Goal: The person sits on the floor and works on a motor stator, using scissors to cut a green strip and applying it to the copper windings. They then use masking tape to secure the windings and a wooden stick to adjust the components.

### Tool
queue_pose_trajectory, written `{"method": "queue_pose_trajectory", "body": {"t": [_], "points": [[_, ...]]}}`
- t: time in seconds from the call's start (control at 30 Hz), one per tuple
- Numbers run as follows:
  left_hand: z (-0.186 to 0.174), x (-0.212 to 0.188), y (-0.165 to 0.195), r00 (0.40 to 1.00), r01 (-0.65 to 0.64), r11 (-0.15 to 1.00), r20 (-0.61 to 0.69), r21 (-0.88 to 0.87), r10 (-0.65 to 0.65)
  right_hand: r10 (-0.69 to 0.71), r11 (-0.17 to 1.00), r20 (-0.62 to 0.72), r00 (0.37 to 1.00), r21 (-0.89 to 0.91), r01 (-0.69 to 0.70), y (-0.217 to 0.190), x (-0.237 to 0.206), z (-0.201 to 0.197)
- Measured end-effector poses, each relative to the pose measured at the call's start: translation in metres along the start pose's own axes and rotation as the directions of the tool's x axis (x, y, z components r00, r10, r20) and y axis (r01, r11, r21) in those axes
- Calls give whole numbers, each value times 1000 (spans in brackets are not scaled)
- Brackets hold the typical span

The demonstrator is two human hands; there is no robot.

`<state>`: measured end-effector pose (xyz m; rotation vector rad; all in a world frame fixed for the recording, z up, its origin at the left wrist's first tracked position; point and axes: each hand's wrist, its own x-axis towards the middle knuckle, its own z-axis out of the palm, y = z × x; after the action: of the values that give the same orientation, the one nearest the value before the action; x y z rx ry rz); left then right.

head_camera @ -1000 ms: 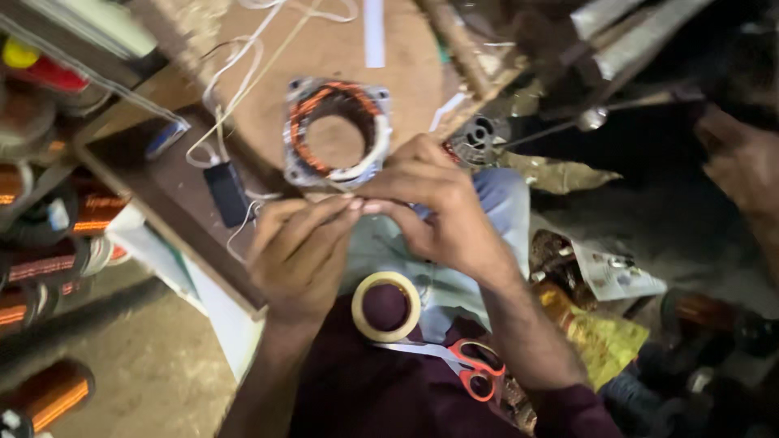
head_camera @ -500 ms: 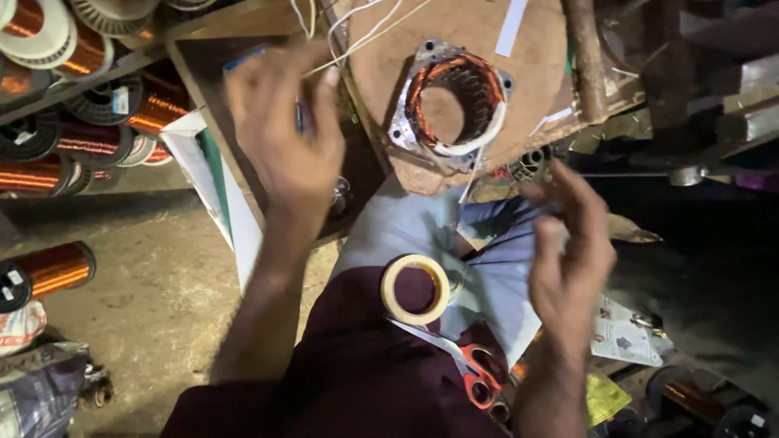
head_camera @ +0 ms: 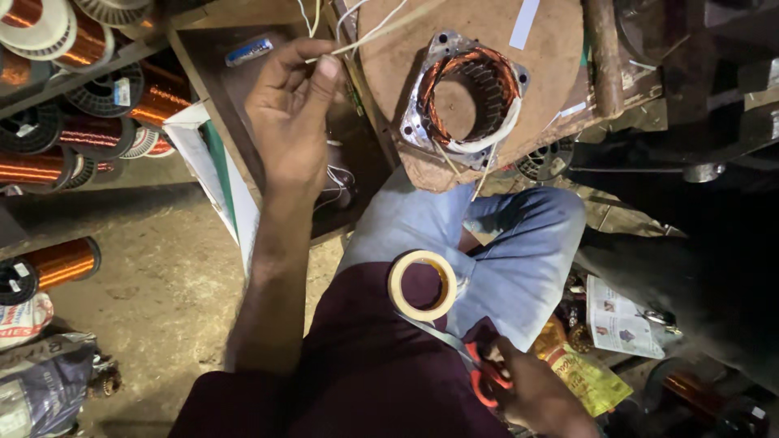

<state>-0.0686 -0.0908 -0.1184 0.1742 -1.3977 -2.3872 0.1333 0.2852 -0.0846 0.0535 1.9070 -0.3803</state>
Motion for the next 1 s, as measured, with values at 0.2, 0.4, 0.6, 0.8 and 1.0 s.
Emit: {"method": "queue_pose_trajectory", "body": {"t": [0.2,0.4,0.6,0.8,1.0], "points": [[12,-8,30,982,-173,982,89,79,166,27,930,142,990,361,-77,3,-19,-23],[26,-25,52,978,-206,950,26,233,206,-469,712,-175,866,505,488,-27,-5,-28],[34,-37,57,980,-183,949,-33,257,198,-808,399,-244,536,441,803,-129,49,-47],[35,-33,71,961,-276,917,70,287,268,-738,53,-286,611,879,474,-226,72,-74],[29,-41,84,985,-169,919,24,357,172,-608,320,-379,697,687,652,-223,86,-75]]}}
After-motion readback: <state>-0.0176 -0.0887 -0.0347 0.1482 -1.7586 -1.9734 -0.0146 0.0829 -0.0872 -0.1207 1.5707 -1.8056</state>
